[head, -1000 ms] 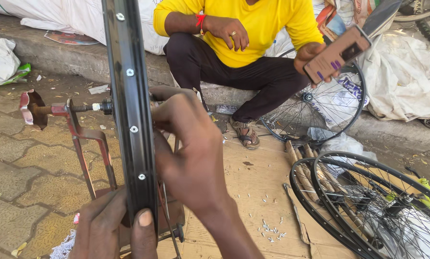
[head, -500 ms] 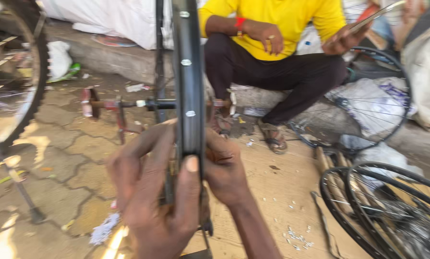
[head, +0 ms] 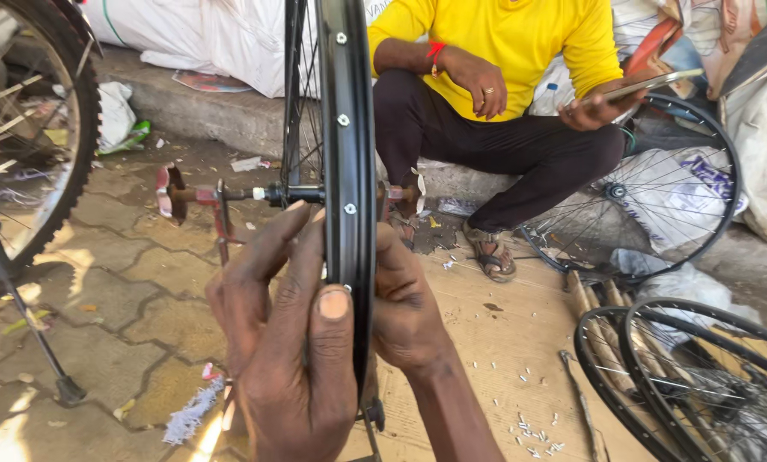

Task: The person is sitting on the ground and working on a bicycle wheel mounted on a red truing stand. They use a circular metal tool to adjust the wheel's alignment by pressing against the rim and rotating the wheel to check for wobbles.

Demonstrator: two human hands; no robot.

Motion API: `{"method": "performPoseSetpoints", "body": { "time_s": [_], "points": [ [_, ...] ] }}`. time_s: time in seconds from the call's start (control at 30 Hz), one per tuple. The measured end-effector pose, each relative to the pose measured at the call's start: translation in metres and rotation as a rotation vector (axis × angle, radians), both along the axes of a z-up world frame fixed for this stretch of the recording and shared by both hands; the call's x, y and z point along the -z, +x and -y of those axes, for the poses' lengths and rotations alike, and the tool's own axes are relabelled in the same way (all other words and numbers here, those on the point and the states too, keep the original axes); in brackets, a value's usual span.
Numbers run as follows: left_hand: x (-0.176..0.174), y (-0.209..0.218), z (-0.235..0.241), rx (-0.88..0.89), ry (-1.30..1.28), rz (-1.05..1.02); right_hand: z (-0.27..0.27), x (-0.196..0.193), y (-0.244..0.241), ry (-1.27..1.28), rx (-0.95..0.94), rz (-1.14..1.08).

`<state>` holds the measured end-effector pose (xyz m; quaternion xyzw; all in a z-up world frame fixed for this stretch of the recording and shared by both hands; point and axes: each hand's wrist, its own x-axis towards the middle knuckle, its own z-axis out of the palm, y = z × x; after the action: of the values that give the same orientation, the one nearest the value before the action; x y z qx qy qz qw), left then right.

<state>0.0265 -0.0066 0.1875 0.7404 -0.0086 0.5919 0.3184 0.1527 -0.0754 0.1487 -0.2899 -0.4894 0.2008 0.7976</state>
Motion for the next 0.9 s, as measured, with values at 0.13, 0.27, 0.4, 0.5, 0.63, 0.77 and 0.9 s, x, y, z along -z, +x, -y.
{"method": "performPoseSetpoints", "body": {
  "time_s": [0.13, 0.27, 0.4, 0.5, 0.63, 0.77, 0.9],
  "points": [
    [0.008, 0.004, 0.004, 0.067, -0.077, 0.009, -0.001, -0.003, -0.012, -0.016, 0.39, 0.135],
    [0.012, 0.008, 0.0, 0.335, -0.338, -0.008, 0.0, -0.021, -0.031, -0.017, 0.942, 0.503],
    [0.011, 0.016, -0.019, 0.827, -0.645, -0.067, 0.008, -0.046, -0.045, -0.193, 1.044, 0.499],
    [0.012, 0.023, -0.032, 0.874, -0.553, -0.154, 0.027, -0.052, -0.05, -0.271, 1.067, 0.741],
    [0.017, 0.035, -0.048, 0.643, -0.294, -0.244, 0.034, -0.042, -0.053, -0.295, 1.066, 0.753],
    [0.015, 0.034, -0.064, 0.565, -0.211, -0.431, 0.027, -0.032, -0.059, -0.27, 1.039, 0.713],
    [0.023, 0.008, -0.045, 0.323, -0.11, -0.096, 0.015, -0.029, -0.058, -0.237, 0.749, 0.303]
  ]
}}
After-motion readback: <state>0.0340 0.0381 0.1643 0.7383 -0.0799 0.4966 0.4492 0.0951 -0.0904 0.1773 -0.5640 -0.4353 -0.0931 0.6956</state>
